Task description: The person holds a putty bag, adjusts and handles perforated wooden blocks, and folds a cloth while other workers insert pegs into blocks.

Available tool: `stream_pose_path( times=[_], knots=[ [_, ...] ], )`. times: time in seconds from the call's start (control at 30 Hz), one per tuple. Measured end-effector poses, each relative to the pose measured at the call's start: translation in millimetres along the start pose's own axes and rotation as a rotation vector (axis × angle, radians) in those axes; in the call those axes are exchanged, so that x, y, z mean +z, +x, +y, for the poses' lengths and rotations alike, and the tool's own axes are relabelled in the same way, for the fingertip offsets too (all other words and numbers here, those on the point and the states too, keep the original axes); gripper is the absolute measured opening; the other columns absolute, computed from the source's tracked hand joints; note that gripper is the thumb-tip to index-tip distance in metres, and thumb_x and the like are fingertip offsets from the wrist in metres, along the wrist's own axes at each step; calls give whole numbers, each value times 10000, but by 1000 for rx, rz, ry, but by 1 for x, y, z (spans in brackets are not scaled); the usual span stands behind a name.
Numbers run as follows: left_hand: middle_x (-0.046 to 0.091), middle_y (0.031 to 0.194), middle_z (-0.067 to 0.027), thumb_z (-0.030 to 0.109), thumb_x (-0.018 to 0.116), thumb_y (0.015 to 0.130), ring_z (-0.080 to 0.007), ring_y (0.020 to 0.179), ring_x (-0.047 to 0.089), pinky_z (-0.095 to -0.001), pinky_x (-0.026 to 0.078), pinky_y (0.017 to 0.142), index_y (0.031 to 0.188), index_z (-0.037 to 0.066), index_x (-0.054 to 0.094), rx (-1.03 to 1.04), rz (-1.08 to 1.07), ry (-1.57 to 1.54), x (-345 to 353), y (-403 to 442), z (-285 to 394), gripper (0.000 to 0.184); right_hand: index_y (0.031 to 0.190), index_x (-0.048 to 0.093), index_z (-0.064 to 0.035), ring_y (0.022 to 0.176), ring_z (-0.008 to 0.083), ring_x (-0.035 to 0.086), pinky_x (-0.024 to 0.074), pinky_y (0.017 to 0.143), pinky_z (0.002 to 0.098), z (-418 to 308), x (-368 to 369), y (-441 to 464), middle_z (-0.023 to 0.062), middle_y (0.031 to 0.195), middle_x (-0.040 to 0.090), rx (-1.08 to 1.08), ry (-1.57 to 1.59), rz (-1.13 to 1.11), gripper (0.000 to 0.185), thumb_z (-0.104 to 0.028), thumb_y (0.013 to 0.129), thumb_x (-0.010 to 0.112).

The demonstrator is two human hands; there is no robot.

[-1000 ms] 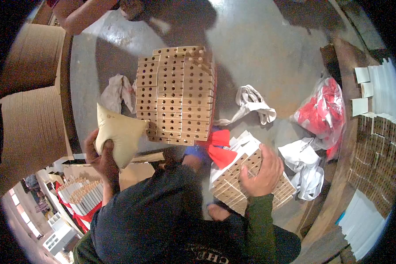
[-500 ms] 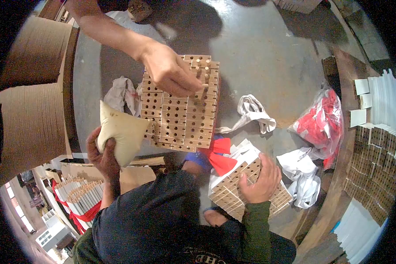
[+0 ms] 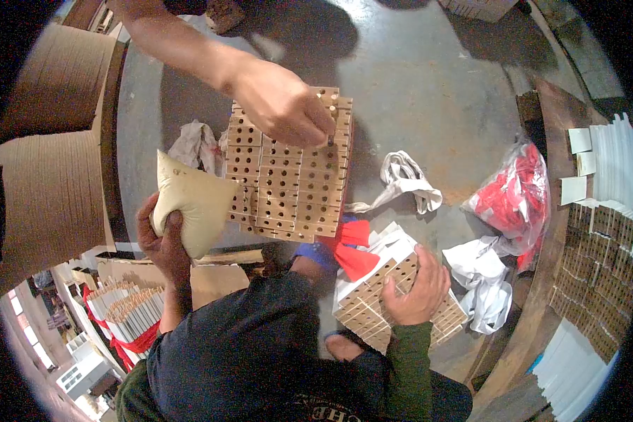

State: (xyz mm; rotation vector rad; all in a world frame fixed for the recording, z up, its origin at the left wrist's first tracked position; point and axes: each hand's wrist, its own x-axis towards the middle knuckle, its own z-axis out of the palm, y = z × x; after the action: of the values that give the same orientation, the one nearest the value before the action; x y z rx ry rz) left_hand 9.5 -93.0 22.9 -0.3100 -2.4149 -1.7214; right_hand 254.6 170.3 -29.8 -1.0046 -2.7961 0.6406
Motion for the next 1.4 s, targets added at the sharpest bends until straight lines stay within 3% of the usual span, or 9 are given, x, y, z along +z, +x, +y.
stream_pose_path(
  times=[0.3,0.47,0.77,1.07,1.4],
  knots=[
    [590,1039,-92,23,671,789,-145,932,559,-268,463,832,1113,-6,542,18,-22,103,7,5,-1,350,1215,451,-65,1084,320,492,297,974,473,1,1,0,150,1145,530,-27,-4,16,655,-238,612,639],
    [594,1026,-96,21,662,795,-139,922,565,-259,473,810,1119,-9,539,-3,23,-18,11,10,3,348,1218,450,-69,1088,315,492,294,975,477,1,1,1,143,1144,533,-30,8,23,661,-238,607,639],
    [586,1046,-91,35,683,786,-143,937,559,-273,466,830,1101,-8,554,86,-45,128,11,15,-2,343,1225,448,-76,1093,315,491,292,983,478,0,0,0,142,1147,533,-18,0,21,666,-224,605,639],
    [598,1032,-97,47,638,804,-167,931,566,-300,464,830,1093,-5,559,60,29,2,22,20,-1,304,1226,447,-77,1095,317,489,296,980,485,1,0,0,141,1149,530,-18,-4,17,666,-233,607,638],
    [601,1036,-102,52,661,796,-165,935,565,-296,466,828,1099,-3,556,149,-23,124,27,26,-7,325,1226,447,-77,1087,314,491,295,980,479,2,1,0,138,1148,531,-35,4,28,664,-230,608,635]
  ],
)
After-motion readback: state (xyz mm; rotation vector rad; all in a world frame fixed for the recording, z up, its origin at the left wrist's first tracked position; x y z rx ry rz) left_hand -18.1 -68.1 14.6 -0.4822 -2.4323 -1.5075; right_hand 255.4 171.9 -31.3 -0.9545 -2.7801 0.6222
